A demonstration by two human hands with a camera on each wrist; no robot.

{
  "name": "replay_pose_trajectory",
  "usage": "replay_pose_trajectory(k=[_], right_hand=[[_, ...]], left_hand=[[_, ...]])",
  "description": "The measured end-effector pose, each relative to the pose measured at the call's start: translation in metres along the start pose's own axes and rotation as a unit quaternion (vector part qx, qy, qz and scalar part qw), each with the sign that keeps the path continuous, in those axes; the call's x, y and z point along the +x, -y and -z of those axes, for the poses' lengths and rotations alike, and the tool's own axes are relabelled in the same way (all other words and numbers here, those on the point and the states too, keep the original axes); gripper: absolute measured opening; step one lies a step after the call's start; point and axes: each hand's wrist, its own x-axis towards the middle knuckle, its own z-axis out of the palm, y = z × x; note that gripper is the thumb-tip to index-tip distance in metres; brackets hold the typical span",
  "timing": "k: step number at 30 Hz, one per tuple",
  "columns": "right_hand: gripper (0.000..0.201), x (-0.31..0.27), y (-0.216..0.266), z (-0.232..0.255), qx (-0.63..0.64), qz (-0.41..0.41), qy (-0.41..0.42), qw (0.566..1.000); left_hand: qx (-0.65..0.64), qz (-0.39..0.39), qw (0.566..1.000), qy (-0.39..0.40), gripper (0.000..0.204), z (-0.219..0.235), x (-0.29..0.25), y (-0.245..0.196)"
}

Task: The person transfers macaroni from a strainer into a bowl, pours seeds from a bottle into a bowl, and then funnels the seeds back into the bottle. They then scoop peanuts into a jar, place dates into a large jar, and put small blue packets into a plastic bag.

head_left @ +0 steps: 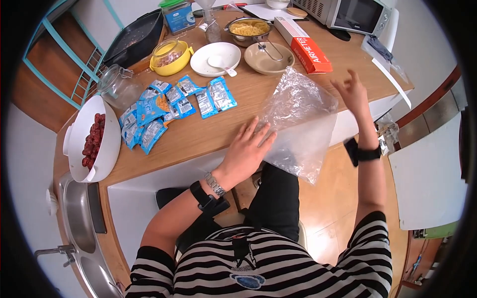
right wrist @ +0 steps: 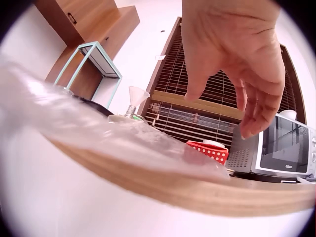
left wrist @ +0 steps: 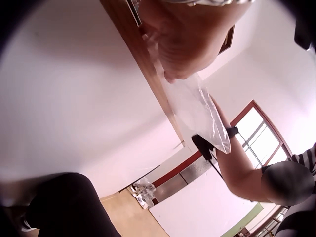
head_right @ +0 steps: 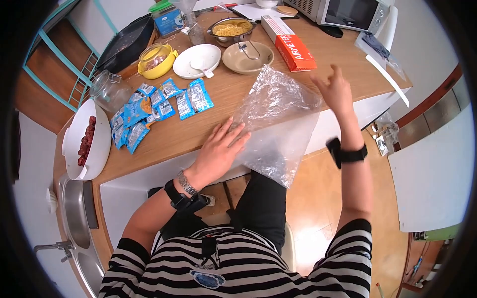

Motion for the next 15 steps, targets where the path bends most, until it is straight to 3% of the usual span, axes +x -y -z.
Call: replay_pose_trajectory(k=[3, 7, 9, 13, 15], right_hand=[[0.086, 0.055, 0.014, -0.022, -0.048, 0.023, 0.098, 0.994], [0.084, 0.093, 0.03, -0.055, -0.107, 0.021, 0.181, 0.977], [0.074, 0.102, 0.033, -0.058, -0.164, -0.027, 0.245, 0.955], [0.066, 0.116, 0.03, -0.047, -0.186, -0.023, 0.255, 0.949], [0.067, 0.135, 0.014, -0.04, -0.167, 0.031, 0.214, 0.962]], left_hand=[[0.01, -0.001, 1.0, 0.011, 0.034, -0.001, 0.004, -0.008], [0.016, 0.002, 0.999, 0.037, 0.039, 0.006, 0.012, -0.024], [0.02, -0.006, 0.999, 0.027, 0.041, 0.002, 0.014, -0.031], [-0.002, -0.011, 1.0, 0.015, 0.041, -0.004, 0.024, -0.041], [-0.013, -0.015, 1.0, 0.02, 0.04, -0.005, 0.036, -0.043]])
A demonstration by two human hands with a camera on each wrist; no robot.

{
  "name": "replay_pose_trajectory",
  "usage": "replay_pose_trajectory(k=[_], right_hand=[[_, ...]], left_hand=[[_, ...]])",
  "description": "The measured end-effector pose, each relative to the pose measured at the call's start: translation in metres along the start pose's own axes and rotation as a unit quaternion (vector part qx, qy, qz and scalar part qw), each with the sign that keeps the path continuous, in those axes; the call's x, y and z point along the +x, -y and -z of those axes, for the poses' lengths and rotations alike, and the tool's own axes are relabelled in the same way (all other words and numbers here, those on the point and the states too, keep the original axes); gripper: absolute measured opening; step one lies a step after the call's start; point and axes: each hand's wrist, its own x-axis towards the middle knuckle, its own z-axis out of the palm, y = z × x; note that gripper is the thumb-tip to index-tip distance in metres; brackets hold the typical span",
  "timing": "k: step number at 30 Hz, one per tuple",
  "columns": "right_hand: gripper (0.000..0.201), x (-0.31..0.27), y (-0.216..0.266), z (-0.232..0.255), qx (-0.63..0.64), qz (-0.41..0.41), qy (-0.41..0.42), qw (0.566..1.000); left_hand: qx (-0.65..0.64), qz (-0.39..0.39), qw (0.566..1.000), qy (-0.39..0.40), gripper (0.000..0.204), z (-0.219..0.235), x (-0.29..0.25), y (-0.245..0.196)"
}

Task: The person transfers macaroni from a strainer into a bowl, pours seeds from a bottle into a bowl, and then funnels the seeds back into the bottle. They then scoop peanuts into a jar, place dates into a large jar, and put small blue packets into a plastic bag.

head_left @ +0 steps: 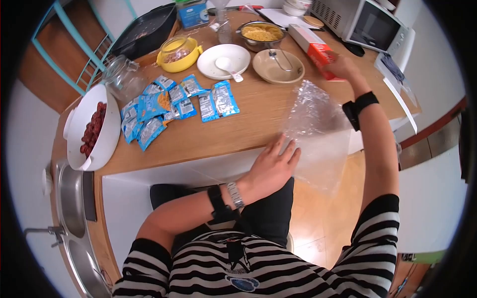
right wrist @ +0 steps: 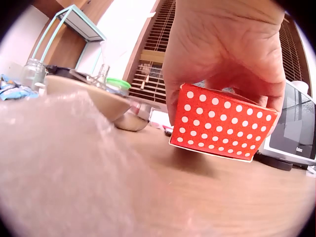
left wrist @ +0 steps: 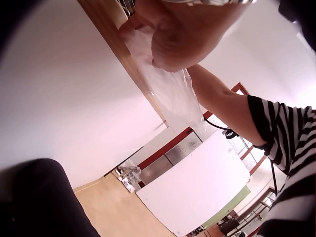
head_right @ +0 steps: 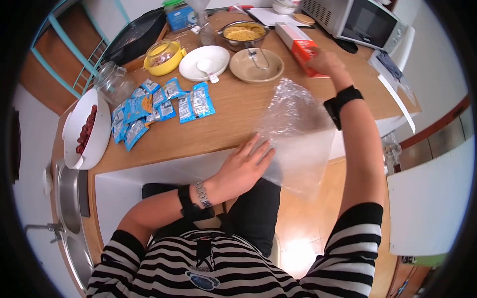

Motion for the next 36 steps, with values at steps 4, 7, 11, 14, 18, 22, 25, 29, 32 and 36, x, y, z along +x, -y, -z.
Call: replay_pose_trajectory(k=[4, 7, 11, 14, 18, 22, 25, 29, 32, 36], right_hand=[[0.062, 0.027, 0.001, 0.019, 0.005, 0.01, 0.007, 1.0], [0.062, 0.011, -0.007, 0.028, 0.014, 0.032, 0.0, 0.999], [0.063, 0.0, 0.001, 0.003, 0.002, 0.013, -0.038, 0.999], [0.063, -0.018, 0.007, -0.011, 0.005, 0.004, -0.025, 1.0], [0.065, -0.004, -0.017, -0.047, 0.044, 0.027, -0.032, 0.998], [0.077, -0.004, -0.017, -0.054, -0.011, 0.023, -0.021, 0.999], [0.084, 0.018, -0.038, -0.058, -0.048, 0.03, 0.031, 0.998], [0.075, -0.006, 0.002, -0.017, -0.078, 0.095, -0.031, 0.992], [0.062, -0.062, 0.084, 0.027, -0.016, 0.134, -0.027, 0.991], [0.053, -0.12, 0.163, 0.003, 0.122, 0.261, -0.018, 0.958]], left_hand=[[0.013, 0.062, 0.998, -0.016, 0.042, -0.016, 0.023, 0.007], [0.026, 0.109, 0.994, 0.008, 0.046, -0.035, 0.062, 0.012], [-0.055, 0.135, 0.987, -0.068, 0.073, -0.049, 0.074, 0.019], [-0.049, 0.112, 0.989, -0.077, 0.077, -0.047, 0.07, 0.022], [-0.072, 0.085, 0.991, -0.079, 0.081, -0.04, 0.058, 0.03], [-0.073, 0.072, 0.991, -0.086, 0.076, -0.026, 0.031, 0.044], [-0.041, 0.092, 0.992, -0.075, 0.073, -0.009, 0.0, 0.057], [-0.004, 0.138, 0.987, -0.082, 0.072, 0.02, -0.049, 0.079], [0.054, 0.217, 0.969, -0.101, 0.071, 0.041, -0.083, 0.097], [0.134, 0.373, 0.907, -0.141, 0.068, 0.059, -0.126, 0.114]])
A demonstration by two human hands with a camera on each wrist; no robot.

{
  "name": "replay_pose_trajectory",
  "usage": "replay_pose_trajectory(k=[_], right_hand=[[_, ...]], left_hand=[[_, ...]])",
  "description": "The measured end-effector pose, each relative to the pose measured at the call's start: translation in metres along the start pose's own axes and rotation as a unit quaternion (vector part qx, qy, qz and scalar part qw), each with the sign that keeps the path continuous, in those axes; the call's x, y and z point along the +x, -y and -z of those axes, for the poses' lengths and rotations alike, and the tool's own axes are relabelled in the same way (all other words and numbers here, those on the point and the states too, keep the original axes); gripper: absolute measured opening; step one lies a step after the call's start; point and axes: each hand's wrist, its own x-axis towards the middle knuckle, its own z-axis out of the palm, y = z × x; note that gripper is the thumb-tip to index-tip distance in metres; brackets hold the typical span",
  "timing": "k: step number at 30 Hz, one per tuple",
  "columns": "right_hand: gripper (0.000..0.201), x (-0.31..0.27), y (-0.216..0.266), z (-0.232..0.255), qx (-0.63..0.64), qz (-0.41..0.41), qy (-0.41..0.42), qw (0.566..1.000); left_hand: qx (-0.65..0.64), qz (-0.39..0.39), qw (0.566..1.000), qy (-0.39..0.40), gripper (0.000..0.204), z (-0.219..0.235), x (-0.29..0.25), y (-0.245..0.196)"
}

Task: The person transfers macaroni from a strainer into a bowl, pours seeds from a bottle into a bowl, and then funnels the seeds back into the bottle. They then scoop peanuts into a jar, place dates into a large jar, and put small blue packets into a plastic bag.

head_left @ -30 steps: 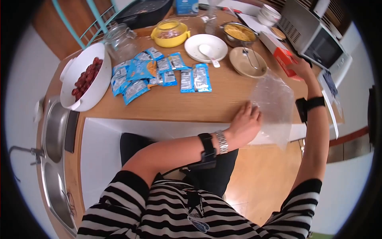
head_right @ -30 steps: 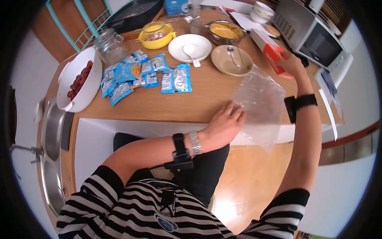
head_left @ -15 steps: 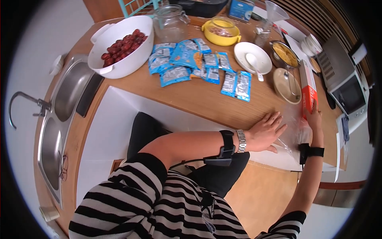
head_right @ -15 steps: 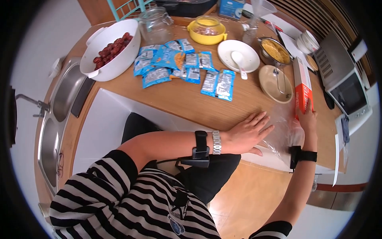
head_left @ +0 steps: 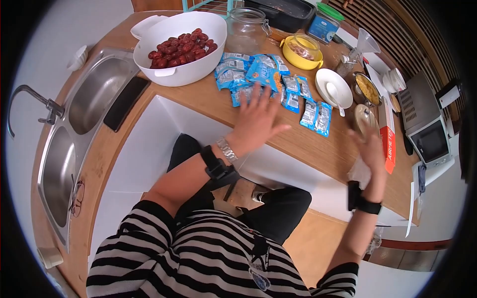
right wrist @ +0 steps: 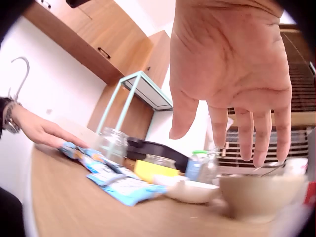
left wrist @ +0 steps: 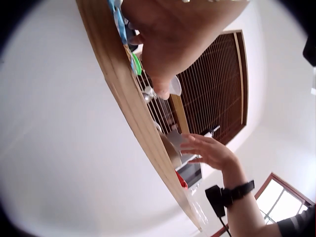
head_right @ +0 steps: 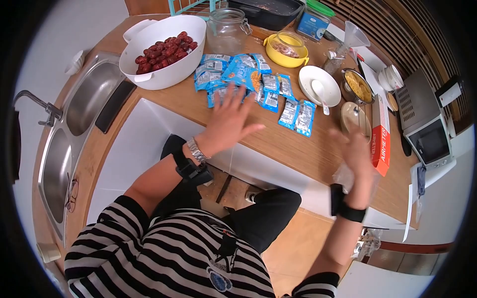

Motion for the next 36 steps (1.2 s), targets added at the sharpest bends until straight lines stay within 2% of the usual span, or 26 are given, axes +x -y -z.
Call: replay_pose_trajectory(k=[1, 2, 3, 4, 6, 8, 10, 12, 15, 20, 22, 26, 28, 29, 33, 35, 36], right_hand=[[0.053, -0.003, 0.02, -0.013, 0.012, 0.029, 0.008, 0.999], [0.055, -0.002, 0.026, -0.034, -0.039, 0.072, -0.004, 0.997], [0.057, -0.004, 0.039, -0.053, 0.022, 0.062, -0.033, 0.997], [0.06, -0.006, 0.053, -0.068, -0.046, 0.019, -0.064, 0.997], [0.059, -0.008, 0.074, -0.088, -0.032, 0.01, -0.103, 0.994], [0.058, -0.004, 0.085, -0.101, -0.028, 0.0, -0.092, 0.995], [0.058, 0.002, 0.085, -0.113, -0.028, -0.014, -0.082, 0.996], [0.057, 0.009, 0.082, -0.122, -0.043, 0.022, -0.123, 0.991], [0.057, 0.009, 0.083, -0.124, -0.037, 0.051, -0.142, 0.988], [0.057, 0.008, 0.084, -0.126, -0.02, 0.036, -0.154, 0.987], [0.058, 0.007, 0.083, -0.125, -0.011, 0.026, -0.162, 0.986], [0.06, 0.007, 0.08, -0.123, 0.004, 0.009, -0.167, 0.986], [0.061, 0.007, 0.08, -0.123, 0.013, 0.007, -0.167, 0.986], [0.062, 0.007, 0.08, -0.123, 0.02, 0.004, -0.166, 0.986], [0.067, 0.006, 0.083, -0.121, 0.02, -0.003, -0.162, 0.987], [0.068, 0.005, 0.086, -0.119, 0.009, 0.003, -0.161, 0.987], [0.07, 0.004, 0.086, -0.118, -0.002, 0.012, -0.157, 0.988]], left_hand=[[0.027, 0.055, 0.998, -0.02, 0.067, 0.001, -0.003, 0.01], [0.027, 0.057, 0.998, -0.022, 0.067, 0.002, -0.007, 0.019], [0.045, 0.074, 0.996, -0.034, 0.068, 0.002, -0.01, 0.028], [0.065, 0.092, 0.993, -0.046, 0.068, 0.004, -0.012, 0.034], [0.058, 0.108, 0.991, -0.056, 0.069, 0.007, -0.014, 0.041], [0.05, 0.123, 0.989, -0.062, 0.07, 0.011, -0.014, 0.046], [0.021, 0.175, 0.983, -0.05, 0.075, 0.015, -0.008, 0.052], [0.015, 0.158, 0.987, -0.026, 0.077, 0.01, -0.004, 0.066], [0.001, 0.121, 0.993, 0.009, 0.082, 0.004, 0.0, 0.076], [-0.015, 0.09, 0.996, 0.023, 0.084, -0.003, 0.004, 0.065], [-0.031, 0.047, 0.998, 0.042, 0.083, -0.003, 0.006, 0.062], [-0.095, 0.043, 0.991, 0.083, 0.084, 0.012, 0.017, 0.077], [-0.239, 0.088, 0.967, 0.019, 0.087, 0.016, 0.027, 0.092], [-0.066, 0.122, 0.989, 0.053, 0.088, 0.033, 0.034, 0.088], [-0.045, 0.134, 0.988, 0.067, 0.09, 0.015, 0.044, 0.101], [-0.097, 0.139, 0.973, 0.155, 0.099, 0.006, 0.046, 0.101], [-0.097, 0.137, 0.973, 0.158, 0.099, 0.003, 0.047, 0.1]])
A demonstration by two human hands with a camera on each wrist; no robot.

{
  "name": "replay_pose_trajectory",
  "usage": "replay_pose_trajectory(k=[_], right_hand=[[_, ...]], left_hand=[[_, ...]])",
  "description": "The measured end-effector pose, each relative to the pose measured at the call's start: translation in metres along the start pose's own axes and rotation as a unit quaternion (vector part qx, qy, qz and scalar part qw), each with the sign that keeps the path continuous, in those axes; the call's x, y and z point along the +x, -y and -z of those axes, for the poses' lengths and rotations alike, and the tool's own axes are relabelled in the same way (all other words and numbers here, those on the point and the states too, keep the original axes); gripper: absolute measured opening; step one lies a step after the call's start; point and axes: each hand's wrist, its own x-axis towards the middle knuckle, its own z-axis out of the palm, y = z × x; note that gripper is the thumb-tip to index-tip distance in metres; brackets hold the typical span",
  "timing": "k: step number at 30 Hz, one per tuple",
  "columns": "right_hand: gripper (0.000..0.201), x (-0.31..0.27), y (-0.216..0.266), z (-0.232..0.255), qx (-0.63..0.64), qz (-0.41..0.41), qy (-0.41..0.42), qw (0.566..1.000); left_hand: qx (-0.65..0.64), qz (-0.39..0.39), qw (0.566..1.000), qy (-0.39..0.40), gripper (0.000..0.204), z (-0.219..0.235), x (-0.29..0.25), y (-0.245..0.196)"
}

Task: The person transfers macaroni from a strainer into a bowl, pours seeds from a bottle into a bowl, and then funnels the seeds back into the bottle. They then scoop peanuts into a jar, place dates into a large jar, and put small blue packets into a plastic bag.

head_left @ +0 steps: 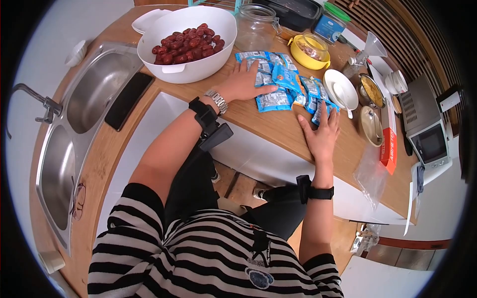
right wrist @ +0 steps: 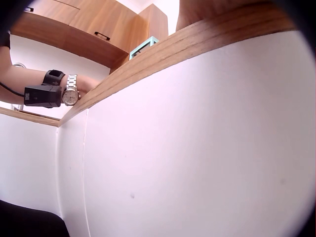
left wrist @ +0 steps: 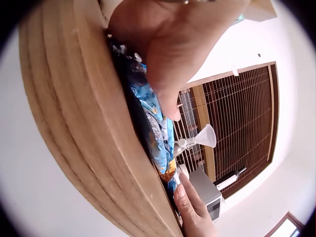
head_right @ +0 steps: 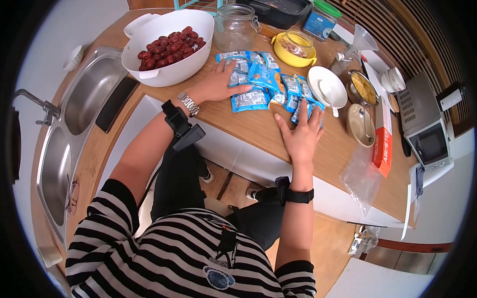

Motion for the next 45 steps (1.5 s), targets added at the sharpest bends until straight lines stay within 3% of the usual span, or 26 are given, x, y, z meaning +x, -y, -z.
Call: replay_pose_trajectory(k=[2, 6, 9, 12, 14, 18, 24, 27, 29, 32, 33, 34, 35, 36, 37, 39, 40, 45], right_hand=[[0.07, 0.0, 0.002, 0.0, -0.004, -0.003, 0.003, 1.0], [0.071, 0.001, 0.002, -0.002, -0.011, -0.018, 0.004, 1.0], [0.071, 0.002, -0.002, -0.003, 0.004, -0.02, -0.008, 1.0], [0.072, 0.001, -0.005, -0.005, 0.015, -0.016, -0.021, 1.0], [0.072, 0.001, -0.003, -0.005, 0.018, -0.013, -0.024, 0.999], [0.073, 0.0, 0.001, -0.002, -0.019, -0.017, -0.006, 1.0], [0.073, 0.001, 0.0, -0.003, -0.017, -0.029, -0.013, 0.999], [0.067, -0.001, -0.003, 0.002, 0.013, -0.03, -0.055, 0.998], [0.057, -0.002, -0.007, 0.007, 0.185, -0.039, -0.131, 0.973], [0.047, -0.02, -0.007, 0.018, 0.187, -0.059, -0.164, 0.967], [0.042, -0.031, -0.008, 0.02, 0.186, -0.052, -0.155, 0.969], [0.042, -0.042, -0.01, 0.024, 0.189, -0.05, -0.151, 0.969], [0.041, -0.052, -0.013, 0.029, 0.176, -0.06, -0.092, 0.978], [0.04, -0.062, -0.017, 0.034, 0.162, -0.07, -0.033, 0.984], [0.04, -0.069, -0.02, 0.039, 0.161, -0.069, -0.03, 0.984], [0.036, -0.081, -0.028, 0.049, 0.058, 0.032, 0.001, 0.998], [0.036, -0.086, -0.032, 0.055, 0.056, 0.035, 0.003, 0.998], [0.031, -0.117, -0.056, 0.09, 0.061, -0.057, 0.016, 0.996]], left_hand=[[-0.063, -0.027, 0.998, 0.008, 0.104, -0.005, 0.002, -0.002], [-0.058, -0.025, 0.998, 0.004, 0.108, -0.01, -0.002, -0.01], [-0.073, -0.029, 0.996, -0.042, 0.109, -0.006, -0.016, -0.018], [0.018, -0.081, 0.995, -0.052, 0.108, 0.002, -0.045, -0.025], [0.128, -0.105, 0.986, -0.003, 0.107, 0.003, -0.058, -0.024], [0.052, -0.105, 0.992, -0.053, 0.103, -0.013, -0.052, -0.017], [0.142, -0.032, 0.982, -0.117, 0.094, -0.031, -0.045, -0.037], [0.1, -0.032, 0.985, -0.14, 0.095, -0.032, -0.048, -0.039], [0.08, -0.037, 0.98, -0.18, 0.094, -0.032, -0.048, -0.039], [0.044, -0.029, 0.975, -0.214, 0.088, -0.03, -0.049, -0.038], [0.045, -0.025, 0.975, -0.214, 0.088, -0.029, -0.048, -0.034], [-0.033, -0.029, 0.973, -0.227, 0.083, -0.03, -0.045, -0.028], [-0.111, -0.033, 0.964, -0.238, 0.078, -0.031, -0.045, -0.023], [-0.111, -0.029, 0.965, -0.238, 0.078, -0.03, -0.047, -0.021], [-0.123, -0.029, 0.964, -0.235, 0.072, -0.029, -0.049, -0.021], [-0.139, -0.027, 0.962, -0.234, 0.067, -0.029, -0.051, -0.023], [-0.108, -0.028, 0.964, -0.239, 0.066, -0.029, -0.051, -0.024], [-0.076, -0.032, 0.965, -0.247, 0.064, -0.029, -0.052, -0.024]])
